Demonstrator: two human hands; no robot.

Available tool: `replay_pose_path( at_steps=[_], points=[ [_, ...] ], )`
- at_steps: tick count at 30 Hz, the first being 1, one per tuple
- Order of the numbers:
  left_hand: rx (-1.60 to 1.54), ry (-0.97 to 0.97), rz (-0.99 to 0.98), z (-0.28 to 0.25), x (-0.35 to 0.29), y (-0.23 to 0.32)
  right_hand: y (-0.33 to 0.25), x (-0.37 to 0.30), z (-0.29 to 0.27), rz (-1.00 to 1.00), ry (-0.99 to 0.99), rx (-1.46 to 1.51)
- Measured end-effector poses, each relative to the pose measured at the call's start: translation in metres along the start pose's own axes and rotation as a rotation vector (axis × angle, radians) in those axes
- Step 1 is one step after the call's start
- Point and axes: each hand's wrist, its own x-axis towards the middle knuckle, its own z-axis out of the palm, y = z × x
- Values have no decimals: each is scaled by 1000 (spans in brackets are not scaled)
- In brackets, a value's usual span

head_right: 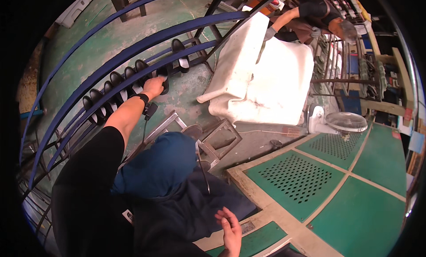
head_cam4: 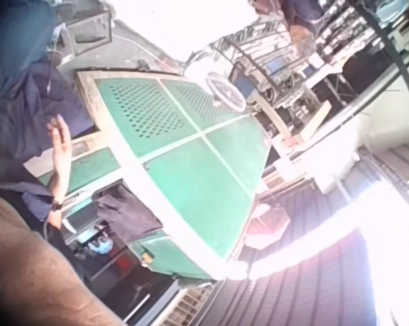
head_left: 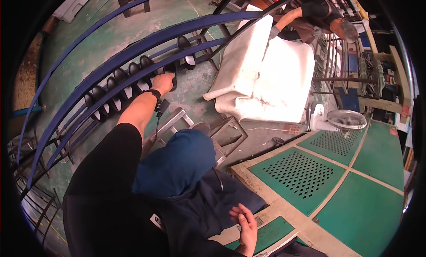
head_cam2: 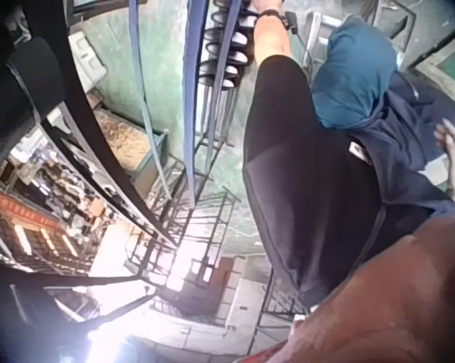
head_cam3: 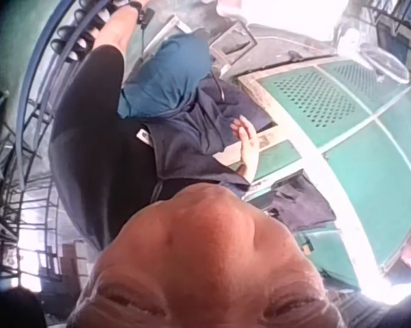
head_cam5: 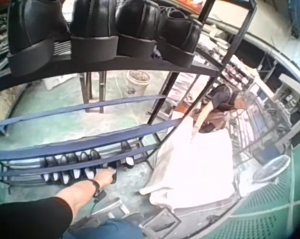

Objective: Checking and assembling shoe soles at a workstation.

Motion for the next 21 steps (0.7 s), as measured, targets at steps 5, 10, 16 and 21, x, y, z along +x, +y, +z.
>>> replay_pose_path(
  at_steps=[5,10,16,21],
  points=[
    [-392,-95,57,56,-15,-49,-1,19,21,47,-178,-55],
    [-174,-493,214,45,-84,-48,-28,16,26,-56,-228,-270],
    [-101,-452,110,29,-119,-117,-45,-36,-25,-240,-220,-316],
    [-82,-280,114,14,-127,-144,-11,-118,-111,-365,140,60]
  ],
)
